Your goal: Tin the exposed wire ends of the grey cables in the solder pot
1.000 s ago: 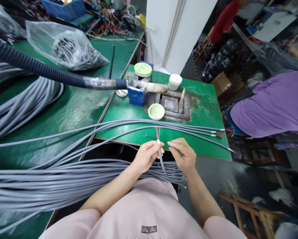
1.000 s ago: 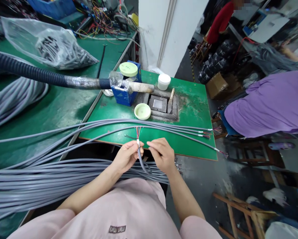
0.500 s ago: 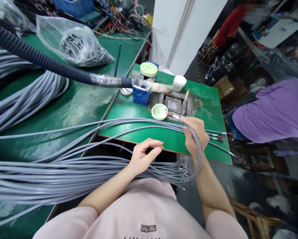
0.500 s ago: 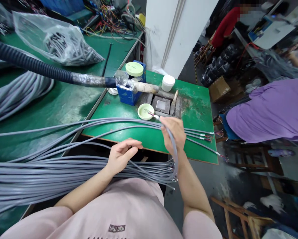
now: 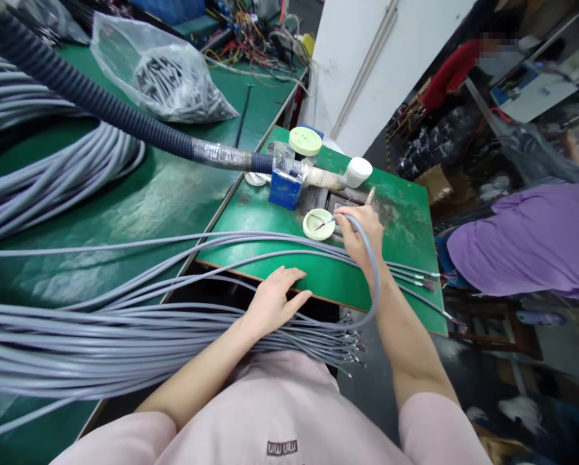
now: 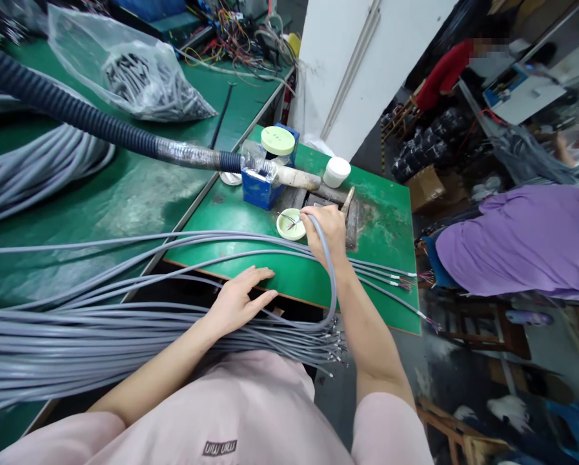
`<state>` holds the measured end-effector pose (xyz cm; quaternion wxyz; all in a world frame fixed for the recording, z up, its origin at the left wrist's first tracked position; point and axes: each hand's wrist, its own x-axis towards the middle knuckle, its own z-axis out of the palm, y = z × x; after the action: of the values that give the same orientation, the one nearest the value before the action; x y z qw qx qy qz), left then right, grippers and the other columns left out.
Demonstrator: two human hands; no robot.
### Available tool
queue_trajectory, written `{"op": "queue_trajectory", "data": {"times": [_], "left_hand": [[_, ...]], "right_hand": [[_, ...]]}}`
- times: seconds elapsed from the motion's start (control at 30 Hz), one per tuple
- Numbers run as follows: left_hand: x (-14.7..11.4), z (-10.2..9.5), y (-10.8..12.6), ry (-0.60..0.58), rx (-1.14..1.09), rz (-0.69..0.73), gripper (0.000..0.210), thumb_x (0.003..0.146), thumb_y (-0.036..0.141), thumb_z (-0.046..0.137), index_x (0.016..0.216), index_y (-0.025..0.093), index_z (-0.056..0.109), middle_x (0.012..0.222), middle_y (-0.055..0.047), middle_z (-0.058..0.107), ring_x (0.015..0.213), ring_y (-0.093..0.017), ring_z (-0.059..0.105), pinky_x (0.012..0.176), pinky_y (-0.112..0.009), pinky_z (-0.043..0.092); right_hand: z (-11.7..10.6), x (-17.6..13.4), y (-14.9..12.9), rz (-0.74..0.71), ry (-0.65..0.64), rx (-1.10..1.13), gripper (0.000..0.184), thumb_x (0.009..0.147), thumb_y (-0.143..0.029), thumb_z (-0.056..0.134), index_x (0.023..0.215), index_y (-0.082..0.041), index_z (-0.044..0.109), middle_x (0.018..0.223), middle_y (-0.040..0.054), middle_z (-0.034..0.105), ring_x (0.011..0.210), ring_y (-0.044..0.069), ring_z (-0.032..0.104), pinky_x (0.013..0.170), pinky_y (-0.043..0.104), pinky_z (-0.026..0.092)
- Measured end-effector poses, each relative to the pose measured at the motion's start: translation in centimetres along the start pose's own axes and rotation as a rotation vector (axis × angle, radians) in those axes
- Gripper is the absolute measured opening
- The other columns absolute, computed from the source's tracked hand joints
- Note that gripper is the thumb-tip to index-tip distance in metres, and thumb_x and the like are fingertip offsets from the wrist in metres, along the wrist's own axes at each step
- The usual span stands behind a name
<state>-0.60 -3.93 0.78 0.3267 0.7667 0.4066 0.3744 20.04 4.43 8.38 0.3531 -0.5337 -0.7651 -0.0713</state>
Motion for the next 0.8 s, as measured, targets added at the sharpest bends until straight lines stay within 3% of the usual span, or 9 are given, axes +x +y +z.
{"op": "queue_trajectory", "data": {"times": [0.43,0.63,0.8], "left_hand": [[0.0,-0.3,-0.1,-0.024,0.035,0.021,0.032,0.087,0.035,0.059,0.111,0.015,0.063,0.113,-0.012,0.070,0.109,-0.024,0.065,0.107,-0.050,0.043],[0.1,-0.4,-0.1,-0.027,0.040,0.022,0.032,0.087,0.035,0.058,0.111,0.013,0.063,0.112,-0.013,0.070,0.108,-0.024,0.065,0.106,-0.050,0.044],[0.1,-0.4,0.0,-0.035,0.049,0.012,0.033,0.087,0.036,0.058,0.111,0.013,0.063,0.113,-0.013,0.070,0.108,-0.024,0.066,0.107,-0.050,0.044]], "right_hand": [[1.2,1.0,0.0,-0.017,-0.139,-0.110,0.027,0.095,-0.036,0.046,0.089,-0.023,0.069,0.085,0.0030,0.073,0.084,0.021,0.056,0.082,0.035,0.037],[1.7,0.9,0.2,-0.006,-0.150,-0.100,0.028,0.095,-0.038,0.046,0.088,-0.023,0.068,0.085,0.0026,0.073,0.085,0.021,0.057,0.083,0.036,0.037],[0.0,1.4,0.3,-0.015,-0.058,-0.112,0.025,0.094,-0.037,0.047,0.088,-0.023,0.067,0.087,0.0025,0.071,0.085,0.020,0.059,0.083,0.035,0.038]]}}
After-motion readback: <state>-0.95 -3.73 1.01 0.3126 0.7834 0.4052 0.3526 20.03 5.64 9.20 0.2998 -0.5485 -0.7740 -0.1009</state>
